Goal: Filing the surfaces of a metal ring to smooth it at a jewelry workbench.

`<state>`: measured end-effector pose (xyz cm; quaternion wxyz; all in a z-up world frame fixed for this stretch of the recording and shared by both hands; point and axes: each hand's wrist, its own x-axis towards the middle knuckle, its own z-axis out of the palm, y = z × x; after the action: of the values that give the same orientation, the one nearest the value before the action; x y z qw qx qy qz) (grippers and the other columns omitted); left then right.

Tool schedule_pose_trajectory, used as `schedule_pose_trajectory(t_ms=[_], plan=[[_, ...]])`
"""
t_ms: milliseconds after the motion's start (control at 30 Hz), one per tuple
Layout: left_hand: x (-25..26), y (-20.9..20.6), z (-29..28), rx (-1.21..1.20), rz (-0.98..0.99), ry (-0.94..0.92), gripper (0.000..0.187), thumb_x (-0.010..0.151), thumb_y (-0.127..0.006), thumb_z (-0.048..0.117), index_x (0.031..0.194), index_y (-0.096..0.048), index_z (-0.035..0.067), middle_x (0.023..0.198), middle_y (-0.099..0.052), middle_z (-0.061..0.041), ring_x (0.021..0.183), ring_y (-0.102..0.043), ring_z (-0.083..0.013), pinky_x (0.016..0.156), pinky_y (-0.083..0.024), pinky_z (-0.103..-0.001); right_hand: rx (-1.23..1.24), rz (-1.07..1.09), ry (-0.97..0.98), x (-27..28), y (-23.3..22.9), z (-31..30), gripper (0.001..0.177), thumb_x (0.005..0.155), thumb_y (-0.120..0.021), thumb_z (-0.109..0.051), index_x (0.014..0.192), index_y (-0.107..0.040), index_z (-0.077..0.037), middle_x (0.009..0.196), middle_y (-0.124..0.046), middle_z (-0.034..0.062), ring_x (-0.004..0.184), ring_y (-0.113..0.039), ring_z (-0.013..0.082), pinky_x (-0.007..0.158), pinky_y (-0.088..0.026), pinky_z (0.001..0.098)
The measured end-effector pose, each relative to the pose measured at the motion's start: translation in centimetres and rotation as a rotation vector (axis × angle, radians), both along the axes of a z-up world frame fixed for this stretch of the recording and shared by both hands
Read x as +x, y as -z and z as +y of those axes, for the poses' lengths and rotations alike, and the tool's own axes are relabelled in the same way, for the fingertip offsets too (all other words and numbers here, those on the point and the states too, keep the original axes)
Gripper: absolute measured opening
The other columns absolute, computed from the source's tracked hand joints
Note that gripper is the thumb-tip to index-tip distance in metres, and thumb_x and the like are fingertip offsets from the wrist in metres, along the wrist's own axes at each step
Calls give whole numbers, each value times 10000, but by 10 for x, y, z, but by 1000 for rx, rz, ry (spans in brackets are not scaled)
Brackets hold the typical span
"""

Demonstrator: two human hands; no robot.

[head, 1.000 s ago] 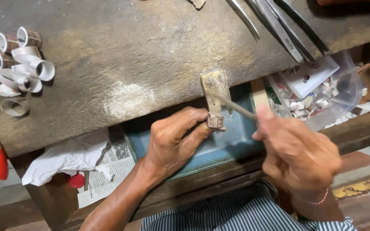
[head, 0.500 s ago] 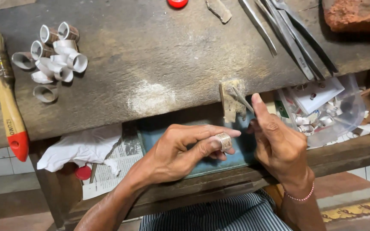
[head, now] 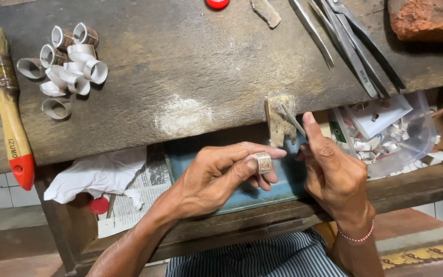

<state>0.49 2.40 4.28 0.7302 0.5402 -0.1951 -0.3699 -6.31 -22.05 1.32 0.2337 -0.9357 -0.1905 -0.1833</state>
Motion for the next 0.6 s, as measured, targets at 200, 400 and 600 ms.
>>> schedule_pose_trajectory(t_ms=[200, 400, 600], plan=[[3, -7, 0, -27, 19, -32, 429, 1085, -441, 274, 1350, -614, -15, 1012, -725, -142, 875, -686, -173, 822, -609, -276, 11, 8, 6, 2, -4, 3, 429, 1090, -605, 38, 1492, -466, 99, 1203, -759, 181, 764, -698, 207, 733, -580, 354], [4, -9, 0, -19, -5, -61, 443, 1083, -433, 302, 1312, -629, -23, 974, -730, -140, 850, -701, -175, 804, -614, -269, 22, 17, 14, 1, -5, 4, 436, 1080, -619, 43, 1485, -472, 105, 1284, -736, 197, 791, -713, 211, 745, -584, 355], [3, -9, -1, -26, 19, -61, 443, 1082, -433, 300, 1302, -635, -28, 975, -728, -148, 869, -713, -189, 814, -617, -273, 28, 19, 18, 1, -3, 3, 444, 1090, -621, 41, 1504, -464, 79, 1054, -762, 143, 712, -667, 180, 709, -580, 336]])
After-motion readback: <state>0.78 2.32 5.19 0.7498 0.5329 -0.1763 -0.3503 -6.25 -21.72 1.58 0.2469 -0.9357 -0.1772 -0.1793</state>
